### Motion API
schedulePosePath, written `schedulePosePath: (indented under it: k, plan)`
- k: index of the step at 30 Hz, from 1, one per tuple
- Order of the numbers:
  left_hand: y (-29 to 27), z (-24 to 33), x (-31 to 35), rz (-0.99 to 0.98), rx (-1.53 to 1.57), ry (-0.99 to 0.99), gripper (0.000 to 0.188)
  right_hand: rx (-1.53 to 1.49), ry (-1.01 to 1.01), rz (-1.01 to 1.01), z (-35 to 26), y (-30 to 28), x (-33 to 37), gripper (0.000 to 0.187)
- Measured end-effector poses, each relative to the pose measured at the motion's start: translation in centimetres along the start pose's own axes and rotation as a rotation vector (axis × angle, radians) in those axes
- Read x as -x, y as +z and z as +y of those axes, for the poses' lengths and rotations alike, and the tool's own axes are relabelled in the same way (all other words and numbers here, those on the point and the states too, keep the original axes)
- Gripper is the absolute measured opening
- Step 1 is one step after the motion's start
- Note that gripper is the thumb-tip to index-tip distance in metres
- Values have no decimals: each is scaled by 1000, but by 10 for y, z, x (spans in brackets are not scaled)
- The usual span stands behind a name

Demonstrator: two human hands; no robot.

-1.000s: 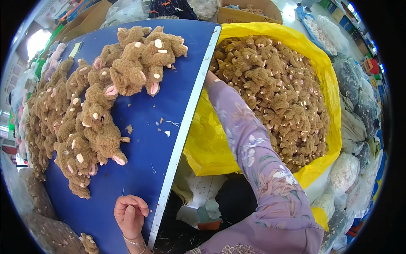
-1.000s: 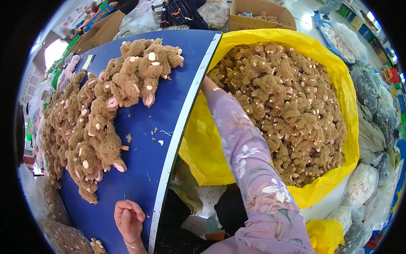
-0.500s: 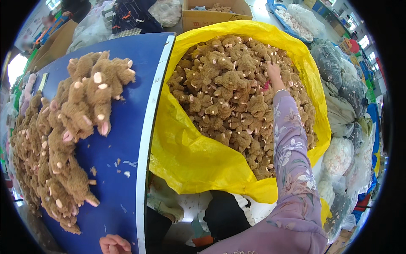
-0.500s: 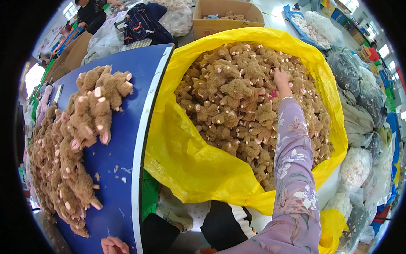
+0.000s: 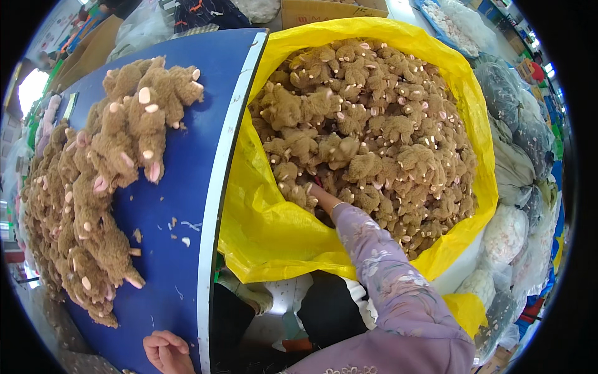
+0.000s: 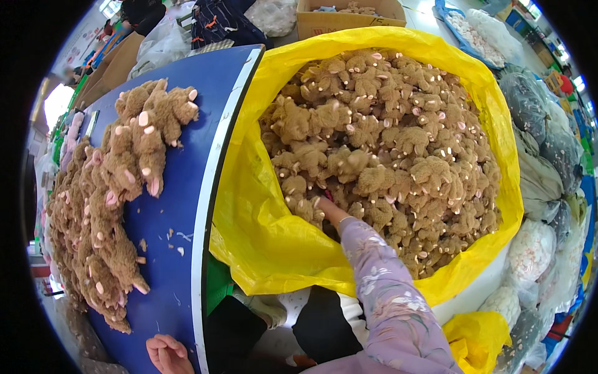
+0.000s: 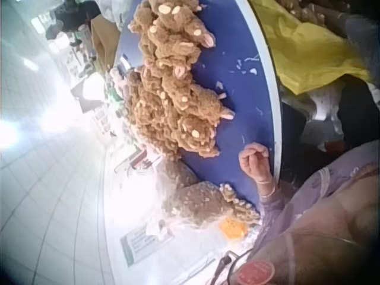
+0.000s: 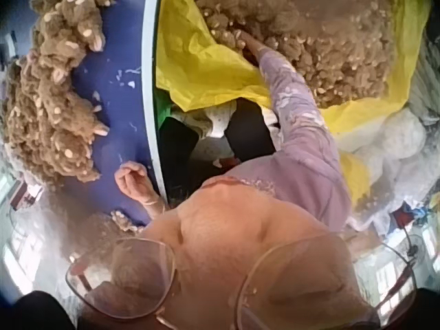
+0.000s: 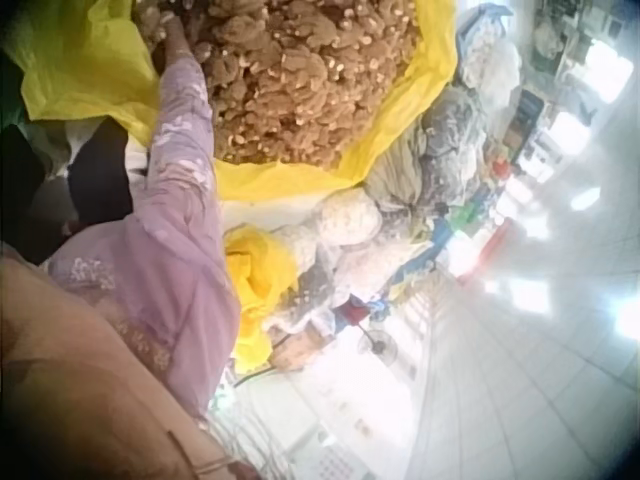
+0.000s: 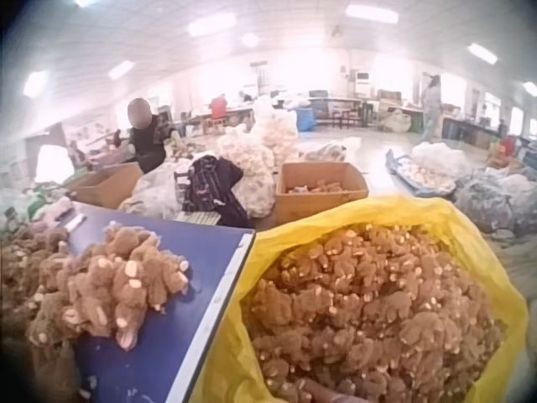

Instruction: The person trims loose threads and stray fibers from small brown stuffed animal toys using a pair of scissors. The person picks up each toy from a blue table, snips excess material, and places the finished toy back on the table.

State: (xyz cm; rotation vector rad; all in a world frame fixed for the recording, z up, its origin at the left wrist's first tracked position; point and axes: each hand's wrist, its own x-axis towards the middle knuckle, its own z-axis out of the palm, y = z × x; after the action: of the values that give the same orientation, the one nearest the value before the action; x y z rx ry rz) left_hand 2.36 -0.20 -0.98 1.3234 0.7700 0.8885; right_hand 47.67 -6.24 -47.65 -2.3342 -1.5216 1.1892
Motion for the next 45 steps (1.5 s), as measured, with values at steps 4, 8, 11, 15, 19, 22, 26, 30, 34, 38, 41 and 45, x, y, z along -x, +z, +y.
schedulePosePath:
  k: [4,8,11,15,19,22,26,30,34,38,41,45]
  plan:
    - [-7,-1,5,-10,-36,-27,13,-547,-70,303,-9,-27,64,24]
    - [4,5,-1,17,-189,-12,8,-897,122,281,-4,-58,137,41]
    - [1,7,-2,-90,-200,-9,9,-621,250,343,-22,-77,168,38]
    - [1,7,-2,-131,-171,-23,10,-159,115,220,-54,-118,193,26]
    - [-1,-1,3,-161,-104,-16,9,110,241,9,-99,-172,211,29]
    - [-2,0,7,-110,-17,37,9,-208,285,123,-173,-202,258,37]
    - [-34,10,-6,245,-231,426,7,-568,-25,321,-220,-213,284,36]
    - [-110,31,-30,757,-890,634,35,-748,-307,394,-310,-209,310,31]
    - [-156,6,-43,805,-1245,288,48,-677,-564,243,-397,-190,312,29]
    - [-142,16,-29,438,-1228,164,45,-729,-665,38,-450,-162,303,28]
    - [-106,23,2,269,-516,84,43,-779,-649,-51,-466,-142,291,29]
    - [-78,13,18,-38,304,64,47,-825,-617,-37,-466,-133,284,28]
